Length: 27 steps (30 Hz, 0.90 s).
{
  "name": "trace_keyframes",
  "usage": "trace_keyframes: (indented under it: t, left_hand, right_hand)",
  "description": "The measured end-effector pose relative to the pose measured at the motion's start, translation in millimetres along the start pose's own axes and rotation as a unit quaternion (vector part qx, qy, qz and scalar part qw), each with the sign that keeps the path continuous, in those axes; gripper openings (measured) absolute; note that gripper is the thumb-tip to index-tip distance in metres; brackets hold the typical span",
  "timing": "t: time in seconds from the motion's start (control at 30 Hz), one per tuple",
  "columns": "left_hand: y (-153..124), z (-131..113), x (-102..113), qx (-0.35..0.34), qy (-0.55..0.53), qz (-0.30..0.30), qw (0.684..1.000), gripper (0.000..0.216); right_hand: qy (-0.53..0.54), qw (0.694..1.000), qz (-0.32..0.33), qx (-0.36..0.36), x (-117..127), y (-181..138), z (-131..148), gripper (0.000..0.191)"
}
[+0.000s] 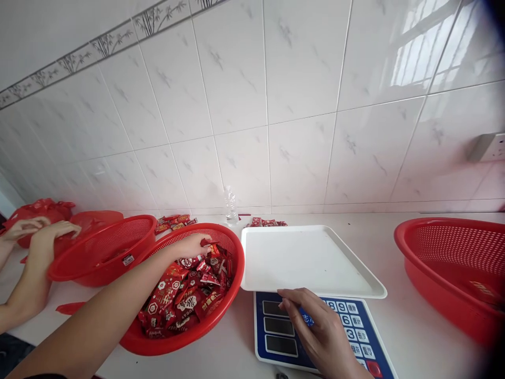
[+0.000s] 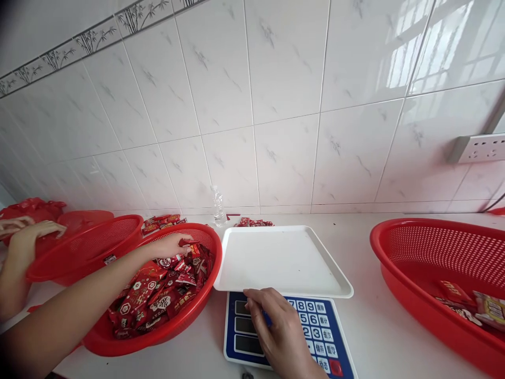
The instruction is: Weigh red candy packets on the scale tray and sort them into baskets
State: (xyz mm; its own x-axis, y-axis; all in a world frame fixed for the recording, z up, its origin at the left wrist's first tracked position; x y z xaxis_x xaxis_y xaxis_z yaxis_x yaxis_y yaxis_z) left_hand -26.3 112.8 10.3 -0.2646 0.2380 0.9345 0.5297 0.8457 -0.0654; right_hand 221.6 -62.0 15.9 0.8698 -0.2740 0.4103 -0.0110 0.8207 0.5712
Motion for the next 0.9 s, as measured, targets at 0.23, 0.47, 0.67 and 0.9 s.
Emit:
trace_keyframes:
  t: [0.23, 0.47, 0.67, 0.9]
  left_hand:
    - [-5.0, -17.1, 18.1, 0.026, -0.164, -0.037, 0.985, 0.039]
    - [23.1, -91.1, -3.0, -0.074, -0.238, 0.006, 0.969, 0.027]
    - [44.9, -105.1, -16.3, -0.122, -0.209, 0.023, 0.970, 0.039]
    - [26.3, -31.5, -48.5, -0.018, -0.095, 0.089, 0.991, 0.041]
  right_hand:
    - [-0.001, 1.000, 0.000, -0.007, 0.4, 1.4, -0.3, 0.019]
    - [-0.007, 1.000, 0.003, -0.014, -0.7, 1.5, -3.0, 0.019]
    - [-0.007, 1.000, -0.001, -0.015, 0.7, 2.3, -2.7, 0.018]
    - [0.006, 1.000, 0.001, 0.013, 2.9, 1.2, 7.4, 0.018]
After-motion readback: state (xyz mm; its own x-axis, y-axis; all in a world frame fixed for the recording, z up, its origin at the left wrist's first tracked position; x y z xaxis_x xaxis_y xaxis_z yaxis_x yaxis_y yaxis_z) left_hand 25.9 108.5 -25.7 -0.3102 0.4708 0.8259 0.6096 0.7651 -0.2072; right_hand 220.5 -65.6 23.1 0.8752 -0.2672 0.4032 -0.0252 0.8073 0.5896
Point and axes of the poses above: each hand's wrist, its own y-axis towards the middle knuckle, its own x-axis out of the back of the hand, z = x × y, the point moved 10 cm from there along y, towards the middle knuckle, and after that the axes turned 12 degrees about -x, right-handed, at the moved point
